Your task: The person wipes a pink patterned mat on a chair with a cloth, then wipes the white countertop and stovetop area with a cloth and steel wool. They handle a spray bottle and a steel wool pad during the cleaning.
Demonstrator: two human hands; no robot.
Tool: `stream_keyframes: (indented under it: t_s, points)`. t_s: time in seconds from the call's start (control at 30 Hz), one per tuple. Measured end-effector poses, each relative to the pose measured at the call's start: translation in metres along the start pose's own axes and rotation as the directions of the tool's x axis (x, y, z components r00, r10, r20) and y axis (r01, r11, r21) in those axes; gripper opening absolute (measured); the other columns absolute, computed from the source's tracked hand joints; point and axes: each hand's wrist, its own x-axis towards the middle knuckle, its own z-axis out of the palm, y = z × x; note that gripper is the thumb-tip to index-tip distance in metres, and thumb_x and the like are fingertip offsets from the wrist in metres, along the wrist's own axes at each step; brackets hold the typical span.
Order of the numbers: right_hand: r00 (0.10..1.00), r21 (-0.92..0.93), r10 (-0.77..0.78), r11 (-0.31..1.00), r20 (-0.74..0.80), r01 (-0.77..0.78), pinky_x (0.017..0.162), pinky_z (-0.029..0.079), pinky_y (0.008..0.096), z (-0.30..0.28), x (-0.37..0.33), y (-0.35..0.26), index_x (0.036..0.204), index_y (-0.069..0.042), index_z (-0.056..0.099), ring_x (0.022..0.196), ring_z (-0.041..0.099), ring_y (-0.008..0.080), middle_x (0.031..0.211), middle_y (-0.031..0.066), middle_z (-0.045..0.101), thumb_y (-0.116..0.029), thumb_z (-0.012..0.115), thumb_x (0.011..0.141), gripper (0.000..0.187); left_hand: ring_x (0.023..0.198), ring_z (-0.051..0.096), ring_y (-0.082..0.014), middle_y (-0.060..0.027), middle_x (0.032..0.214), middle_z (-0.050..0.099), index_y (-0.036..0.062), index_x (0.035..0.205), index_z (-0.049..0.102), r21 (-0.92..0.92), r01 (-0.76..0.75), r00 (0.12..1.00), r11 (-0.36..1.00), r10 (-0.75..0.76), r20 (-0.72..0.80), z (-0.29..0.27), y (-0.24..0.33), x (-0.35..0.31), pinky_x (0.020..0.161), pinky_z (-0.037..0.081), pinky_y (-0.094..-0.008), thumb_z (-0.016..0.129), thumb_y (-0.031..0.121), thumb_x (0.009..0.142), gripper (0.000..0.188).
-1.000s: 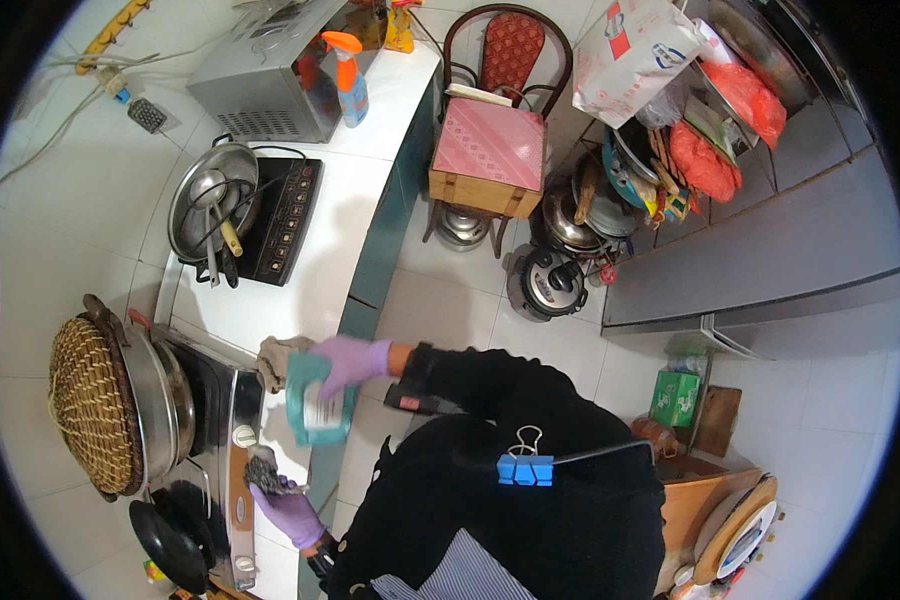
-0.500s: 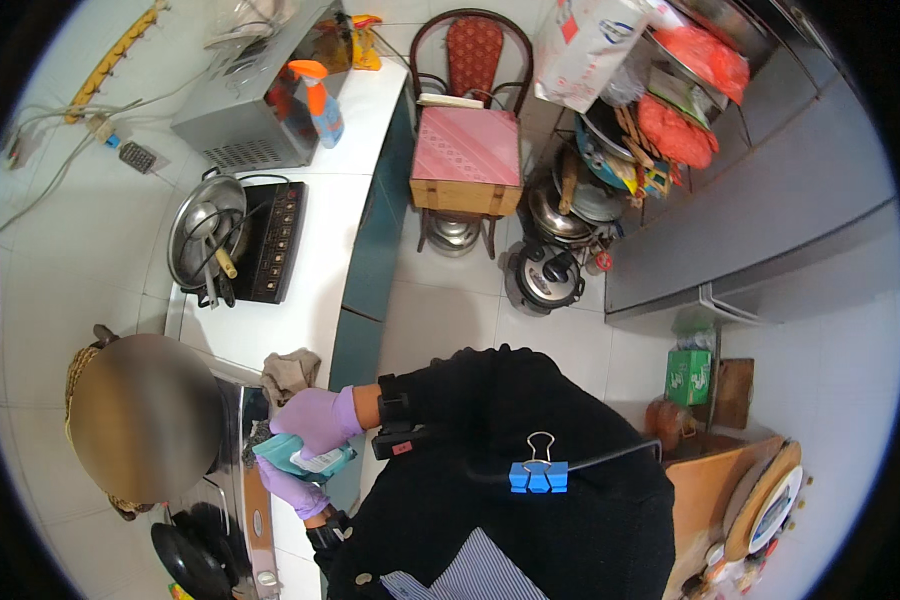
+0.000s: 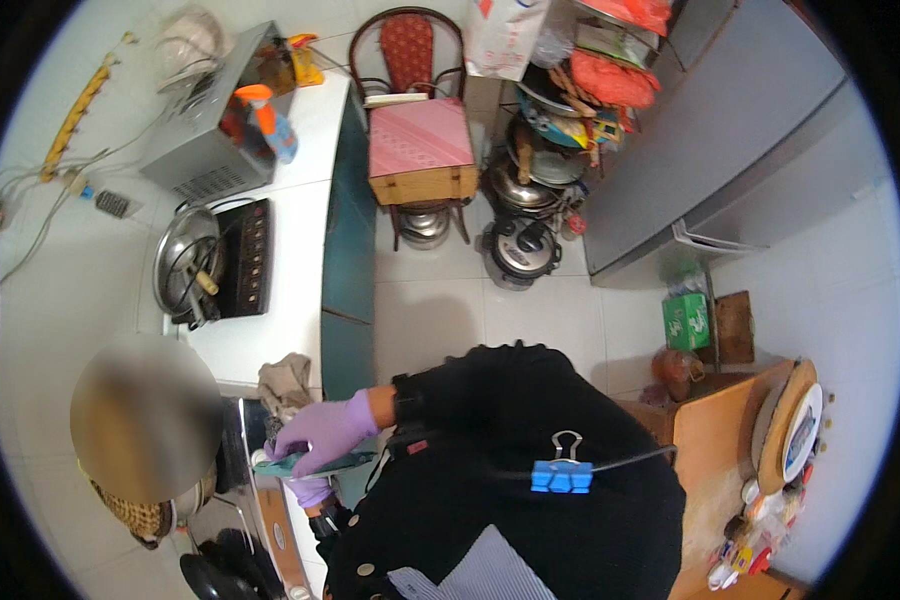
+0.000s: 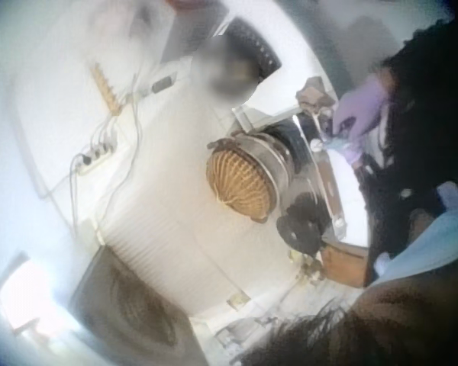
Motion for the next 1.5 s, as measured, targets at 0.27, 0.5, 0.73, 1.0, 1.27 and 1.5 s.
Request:
stream_keyframes:
  t_s: [0.27,0.5,0.73,1.0,1.27,1.5]
  points:
    - [0.812,-0.115,0.197,0.945,-0.549,-0.307,0.083,0.055,0.0351,-0.06,-0.013,0.066,0.11,-0.007,0.071,0.092,0.069,0.0256,0.103,0.0138,0.071,-0.029,0.064,0.094,0.028,0.057,0.04,-0.0109,-0.0023,0.081,0.049,0.026,0.148,0.042,-0.609,0.243,0.965,0.755,-0.252,0.072,-0.065,0.009,0.01,0.048,0.031,-0.0231,0.047,0.028,0.102,0.047]
    - [0.953,-0.585,0.01,0.787,-0.304,-0.195,0.098,0.05,0.0414,-0.017,0.061,0.126,0.123,-0.005,0.063,0.111,0.061,0.0358,0.12,0.019,0.064,-0.016,0.062,0.088,0.037,0.056,0.041,-0.0087,-0.0074,0.107,0.058,0.023,0.144,0.043,-0.429,-0.009,0.999,0.903,-0.009,-0.04,-0.085,0.001,-0.038,0.049,0.033,-0.0215,0.051,0.021,0.099,0.046]
    - [0.996,-0.826,-0.056,0.556,0.075,0.094,0.11,0.037,0.0456,0.046,0.134,0.168,0.138,-0.005,0.05,0.133,0.045,0.034,0.142,0.0147,0.05,-0.012,0.067,0.081,0.061,0.049,0.035,-0.0093,-0.0065,0.091,0.057,0.0118,0.131,0.054,-0.642,0.08,0.983,0.762,-0.168,-0.078,-0.125,-0.001,-0.074,0.045,0.029,-0.0237,0.049,0.039,0.101,0.041]
    - [0.996,-0.837,0.029,0.544,0.08,0.052,0.111,0.035,0.0443,-0.019,0.128,0.213,0.142,-0.011,0.048,0.135,0.045,0.0318,0.14,0.0125,0.053,-0.019,0.068,0.081,0.065,0.051,0.038,-0.0111,-0.0131,0.097,0.06,0.0106,0.135,0.054,-0.792,0.109,0.994,0.601,-0.046,0.102,-0.137,-0.012,-0.092,0.046,0.032,-0.0249,0.045,0.043,0.103,0.047]
    - [0.993,-0.905,-0.069,0.422,-0.094,-0.057,0.112,0.038,0.0454,-0.196,0.146,0.254,0.139,-0.011,0.052,0.135,0.045,0.0331,0.143,0.0123,0.052,-0.015,0.068,0.082,0.059,0.05,0.04,-0.0124,-0.0125,0.091,0.059,0.0044,0.14,0.048,-0.81,-0.096,0.929,0.579,-0.24,-0.281,-0.058,-0.009,-0.055,0.045,0.033,-0.0269,0.043,0.05,0.102,0.059]
    - [0.907,-0.88,-0.094,0.301,-0.41,-0.367,0.096,0.046,0.0444,-0.404,0.167,0.3,0.129,-0.013,0.059,0.125,0.053,0.0328,0.137,0.0107,0.057,-0.013,0.063,0.082,0.047,0.052,0.045,-0.0118,-0.0172,0.133,0.059,0.0112,0.142,0.05,-0.861,0.009,0.966,0.508,-0.228,-0.125,0.051,-0.015,0.009,0.05,0.037,-0.0264,0.049,0.049,0.1,0.057]
